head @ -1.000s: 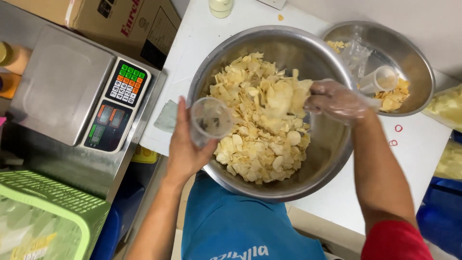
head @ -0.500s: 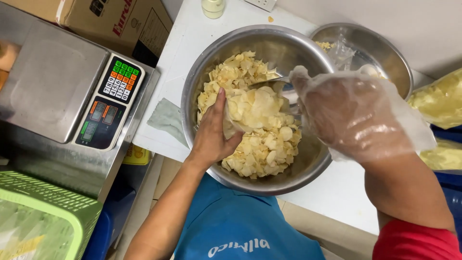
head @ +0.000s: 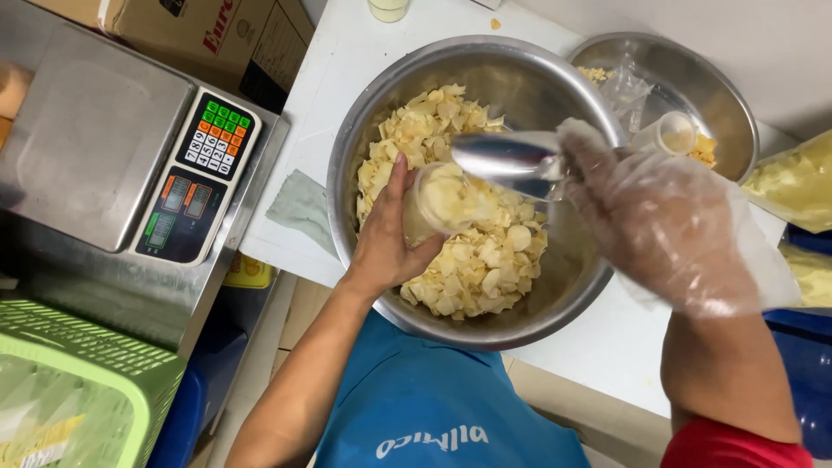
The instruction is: Packaging potato chips into small containers, weighing them on a scale, and placing them into a storage crate.
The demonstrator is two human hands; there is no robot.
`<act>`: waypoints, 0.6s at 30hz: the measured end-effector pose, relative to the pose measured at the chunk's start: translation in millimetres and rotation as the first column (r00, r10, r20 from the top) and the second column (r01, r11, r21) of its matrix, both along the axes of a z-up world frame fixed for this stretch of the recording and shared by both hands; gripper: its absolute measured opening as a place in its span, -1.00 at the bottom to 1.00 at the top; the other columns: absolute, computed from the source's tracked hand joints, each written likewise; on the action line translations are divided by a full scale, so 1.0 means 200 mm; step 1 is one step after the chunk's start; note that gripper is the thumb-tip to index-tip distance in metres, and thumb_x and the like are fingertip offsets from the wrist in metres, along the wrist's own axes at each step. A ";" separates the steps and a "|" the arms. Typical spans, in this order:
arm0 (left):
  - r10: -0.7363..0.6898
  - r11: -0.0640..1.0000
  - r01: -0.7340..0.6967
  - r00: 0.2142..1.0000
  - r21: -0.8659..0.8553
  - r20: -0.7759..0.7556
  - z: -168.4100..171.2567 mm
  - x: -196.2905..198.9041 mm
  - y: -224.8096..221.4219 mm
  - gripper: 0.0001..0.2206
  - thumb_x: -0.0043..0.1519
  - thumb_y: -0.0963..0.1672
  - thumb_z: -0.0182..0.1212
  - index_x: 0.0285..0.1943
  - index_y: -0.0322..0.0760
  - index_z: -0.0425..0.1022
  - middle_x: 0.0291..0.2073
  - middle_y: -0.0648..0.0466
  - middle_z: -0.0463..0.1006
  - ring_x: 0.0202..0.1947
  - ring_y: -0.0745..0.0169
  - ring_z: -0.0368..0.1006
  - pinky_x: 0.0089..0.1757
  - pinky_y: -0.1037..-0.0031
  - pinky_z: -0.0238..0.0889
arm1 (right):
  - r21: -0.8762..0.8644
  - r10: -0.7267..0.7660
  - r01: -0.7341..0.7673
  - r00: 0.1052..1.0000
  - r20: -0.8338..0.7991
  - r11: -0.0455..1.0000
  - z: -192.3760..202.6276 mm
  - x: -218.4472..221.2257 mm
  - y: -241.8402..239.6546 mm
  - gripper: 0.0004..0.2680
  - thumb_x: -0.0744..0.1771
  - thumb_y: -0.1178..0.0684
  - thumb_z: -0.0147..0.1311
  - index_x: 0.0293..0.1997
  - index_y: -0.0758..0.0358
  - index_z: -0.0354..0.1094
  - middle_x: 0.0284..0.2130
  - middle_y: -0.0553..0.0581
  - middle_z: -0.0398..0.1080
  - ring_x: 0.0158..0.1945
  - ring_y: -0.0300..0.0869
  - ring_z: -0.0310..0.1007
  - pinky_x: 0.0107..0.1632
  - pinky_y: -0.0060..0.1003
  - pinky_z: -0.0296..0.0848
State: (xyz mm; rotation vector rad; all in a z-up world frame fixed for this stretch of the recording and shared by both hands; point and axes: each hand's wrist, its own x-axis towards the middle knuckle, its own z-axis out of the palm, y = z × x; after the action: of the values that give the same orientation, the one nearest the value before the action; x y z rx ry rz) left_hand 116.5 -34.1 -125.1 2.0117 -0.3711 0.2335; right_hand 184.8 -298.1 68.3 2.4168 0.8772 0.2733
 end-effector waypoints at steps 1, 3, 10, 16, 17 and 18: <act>-0.004 0.999 0.006 0.999 -0.033 0.040 0.00 0.00 0.00 0.01 0.26 -0.05 0.41 0.66 -0.07 -0.48 0.38 -0.31 0.31 0.30 -0.30 0.37 0.18 -0.08 0.37 | 0.261 -0.040 0.101 0.973 -0.227 0.960 -0.04 0.02 -0.05 -0.69 0.51 0.01 -0.17 0.46 0.18 0.26 -0.57 -0.03 0.39 -0.69 -0.33 0.35 -0.66 -0.42 0.42; -0.009 0.998 0.014 0.997 -0.068 0.075 0.03 -0.02 0.03 0.01 0.27 -0.08 0.42 0.67 -0.03 -0.47 0.36 -0.29 0.32 0.32 -0.29 0.37 0.18 -0.08 0.42 | 0.471 -0.018 0.252 0.894 -0.447 0.845 -0.11 0.08 -0.09 -0.71 0.45 0.14 -0.03 0.36 0.33 0.38 -0.38 0.22 0.56 -0.55 -0.10 0.52 -0.50 -0.23 0.55; 0.106 0.950 -0.103 0.994 -0.294 -0.006 0.15 -0.26 0.28 0.09 0.10 -0.22 0.47 0.67 0.04 -0.39 0.34 -0.33 0.33 0.40 -0.30 0.29 0.34 -0.25 0.18 | -0.127 -0.668 0.846 0.308 -0.678 0.518 -0.89 0.12 -0.36 -0.82 0.52 -0.07 -0.30 0.10 0.13 0.20 -0.46 0.19 0.35 -0.43 -0.04 0.37 -0.39 -0.20 0.39; 0.371 0.911 -0.338 0.921 -0.236 0.114 0.04 -0.30 0.33 0.17 -0.07 -0.27 0.60 0.63 -0.33 -0.33 0.21 -0.52 0.41 0.19 -0.45 0.44 0.17 -0.15 0.26 | 0.188 -0.712 0.903 0.421 -0.562 0.386 -1.40 0.10 -0.46 -0.67 0.46 -0.19 -0.27 0.26 0.02 0.38 -0.22 0.31 0.56 -0.06 0.17 0.58 -0.01 0.12 0.54; 0.397 0.901 -0.363 0.911 -0.237 0.114 0.04 -0.30 0.32 0.17 -0.08 -0.26 0.62 0.62 -0.35 -0.32 0.20 -0.54 0.41 0.18 -0.45 0.44 0.15 -0.16 0.27 | 0.285 -0.692 0.881 0.472 -0.546 0.376 -1.39 0.12 -0.41 -0.65 0.50 -0.16 -0.28 0.15 0.16 0.49 -0.29 0.33 0.57 -0.10 0.17 0.59 -0.01 0.08 0.52; 0.397 0.901 -0.364 0.911 -0.235 0.114 0.04 -0.30 0.32 0.17 -0.08 -0.26 0.62 0.62 -0.35 -0.32 0.20 -0.54 0.41 0.18 -0.45 0.44 0.15 -0.16 0.27 | 0.285 -0.691 0.882 0.472 -0.548 0.376 -1.45 0.17 -0.41 -0.65 0.50 -0.16 -0.28 0.15 0.16 0.49 -0.29 0.33 0.57 -0.10 0.17 0.59 -0.01 0.08 0.52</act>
State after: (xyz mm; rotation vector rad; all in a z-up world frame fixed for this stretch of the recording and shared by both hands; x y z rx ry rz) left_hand 55.7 29.7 -117.2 1.8458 -0.0403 0.6565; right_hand 218.7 -380.9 -222.6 3.1511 -0.4882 -0.3660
